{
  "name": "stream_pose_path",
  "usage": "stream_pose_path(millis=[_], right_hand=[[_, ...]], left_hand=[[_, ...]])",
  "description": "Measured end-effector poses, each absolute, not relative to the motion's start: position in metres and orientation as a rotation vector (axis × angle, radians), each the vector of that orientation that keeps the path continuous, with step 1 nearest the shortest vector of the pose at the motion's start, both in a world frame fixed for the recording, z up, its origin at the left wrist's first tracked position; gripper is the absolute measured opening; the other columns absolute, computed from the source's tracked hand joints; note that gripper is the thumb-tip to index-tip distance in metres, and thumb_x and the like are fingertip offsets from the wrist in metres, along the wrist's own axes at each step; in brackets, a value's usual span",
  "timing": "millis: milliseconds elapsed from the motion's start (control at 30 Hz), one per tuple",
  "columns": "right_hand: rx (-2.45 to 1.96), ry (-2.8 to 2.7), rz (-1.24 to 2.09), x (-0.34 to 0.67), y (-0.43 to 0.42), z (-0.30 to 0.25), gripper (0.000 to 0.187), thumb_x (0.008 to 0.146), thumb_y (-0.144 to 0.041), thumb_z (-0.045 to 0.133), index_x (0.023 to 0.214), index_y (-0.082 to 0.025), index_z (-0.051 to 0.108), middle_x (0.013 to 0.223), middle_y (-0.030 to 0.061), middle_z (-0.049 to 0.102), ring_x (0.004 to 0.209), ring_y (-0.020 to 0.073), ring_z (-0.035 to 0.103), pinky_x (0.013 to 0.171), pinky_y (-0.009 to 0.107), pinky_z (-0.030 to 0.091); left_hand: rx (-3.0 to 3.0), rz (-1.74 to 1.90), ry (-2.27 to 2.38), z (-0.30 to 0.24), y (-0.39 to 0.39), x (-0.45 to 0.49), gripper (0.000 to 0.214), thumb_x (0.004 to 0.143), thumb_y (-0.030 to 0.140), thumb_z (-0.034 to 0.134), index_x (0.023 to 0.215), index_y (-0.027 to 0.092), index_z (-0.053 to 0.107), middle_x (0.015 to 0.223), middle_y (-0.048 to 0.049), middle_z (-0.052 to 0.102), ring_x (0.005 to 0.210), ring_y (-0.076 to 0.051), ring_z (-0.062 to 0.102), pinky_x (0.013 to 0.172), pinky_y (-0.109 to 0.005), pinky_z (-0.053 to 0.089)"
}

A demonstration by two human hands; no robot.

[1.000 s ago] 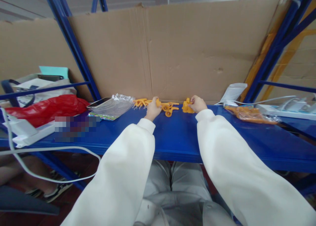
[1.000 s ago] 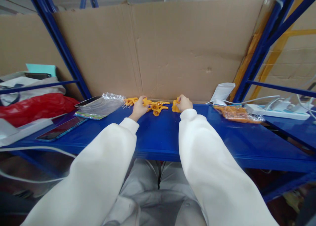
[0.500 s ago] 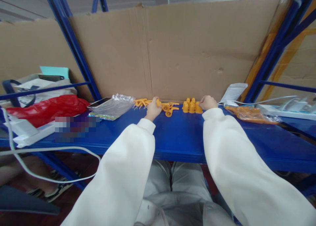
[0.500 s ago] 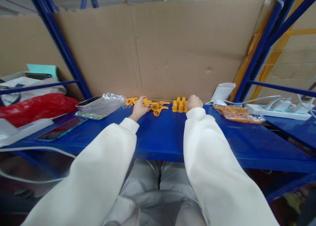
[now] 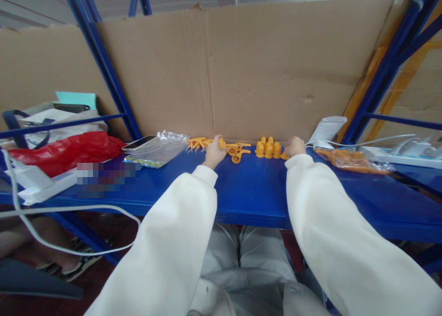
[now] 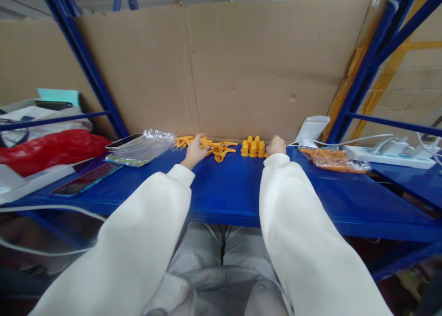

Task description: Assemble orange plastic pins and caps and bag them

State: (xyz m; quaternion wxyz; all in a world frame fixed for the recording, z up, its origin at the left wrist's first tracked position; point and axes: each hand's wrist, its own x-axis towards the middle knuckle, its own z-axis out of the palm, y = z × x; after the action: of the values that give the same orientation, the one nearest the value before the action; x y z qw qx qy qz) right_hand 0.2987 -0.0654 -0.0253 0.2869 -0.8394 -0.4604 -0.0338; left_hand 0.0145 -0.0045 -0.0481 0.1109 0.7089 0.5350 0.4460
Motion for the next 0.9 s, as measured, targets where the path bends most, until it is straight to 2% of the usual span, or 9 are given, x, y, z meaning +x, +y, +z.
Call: stream_pose_path(millis=[167, 300, 467, 700, 900], right_hand=[[-2.164, -1.184, -0.105, 0.305, -0.061, -0.035, 0.036, 0.085, 0.0, 0.053, 0.117, -0.007, 0.066, 0.123, 0.0252, 0.069, 0.117, 0.0332, 0.067, 0.099, 0.04, 0.052], [-2.102, -1.168, -0.082, 0.309, -0.06, -0.045, 0.037, 0.081, 0.001, 0.057, 0.116, -0.008, 0.065, 0.125, 0.0233, 0.068, 0.118, 0.0295, 0.066, 0.1, 0.036, 0.051], [-2.063, -1.101, 0.084, 0.309, -0.062, -0.049, 0.054, 0.081, -0.002, 0.063, 0.134, -0.009, 0.061, 0.132, 0.0191, 0.07, 0.127, 0.0278, 0.065, 0.108, 0.035, 0.05], [-1.925, -1.173, 0.189, 0.311, -0.048, -0.062, 0.072, 0.078, 0.003, 0.058, 0.149, -0.009, 0.054, 0.144, 0.0175, 0.065, 0.135, 0.0255, 0.062, 0.116, 0.036, 0.046], [-1.847, -1.238, 0.142, 0.327, -0.026, -0.07, 0.069, 0.076, -0.001, 0.058, 0.144, -0.012, 0.06, 0.14, 0.0161, 0.068, 0.133, 0.0269, 0.063, 0.116, 0.043, 0.046]], left_hand=[[2.086, 1.3, 1.574, -0.048, -0.004, 0.014, 0.056, 0.08, 0.009, 0.07, 0.133, 0.021, 0.057, 0.112, -0.0096, 0.076, 0.114, -0.025, 0.07, 0.104, -0.039, 0.052], [2.102, 1.284, 1.594, -0.047, -0.006, 0.014, 0.053, 0.083, 0.01, 0.067, 0.134, 0.02, 0.057, 0.114, -0.0105, 0.075, 0.115, -0.025, 0.07, 0.104, -0.037, 0.052], [2.113, 1.285, 1.589, -0.046, -0.007, 0.014, 0.053, 0.084, 0.01, 0.067, 0.135, 0.018, 0.057, 0.116, -0.0123, 0.074, 0.116, -0.025, 0.07, 0.105, -0.038, 0.052], [2.106, 1.294, 1.582, -0.047, -0.006, 0.015, 0.056, 0.081, 0.009, 0.07, 0.133, 0.023, 0.058, 0.113, -0.0105, 0.075, 0.115, -0.026, 0.07, 0.104, -0.041, 0.053], [2.127, 1.296, 1.584, -0.047, -0.003, 0.016, 0.052, 0.084, 0.01, 0.067, 0.133, 0.023, 0.058, 0.114, -0.0101, 0.075, 0.117, -0.026, 0.069, 0.103, -0.04, 0.053]])
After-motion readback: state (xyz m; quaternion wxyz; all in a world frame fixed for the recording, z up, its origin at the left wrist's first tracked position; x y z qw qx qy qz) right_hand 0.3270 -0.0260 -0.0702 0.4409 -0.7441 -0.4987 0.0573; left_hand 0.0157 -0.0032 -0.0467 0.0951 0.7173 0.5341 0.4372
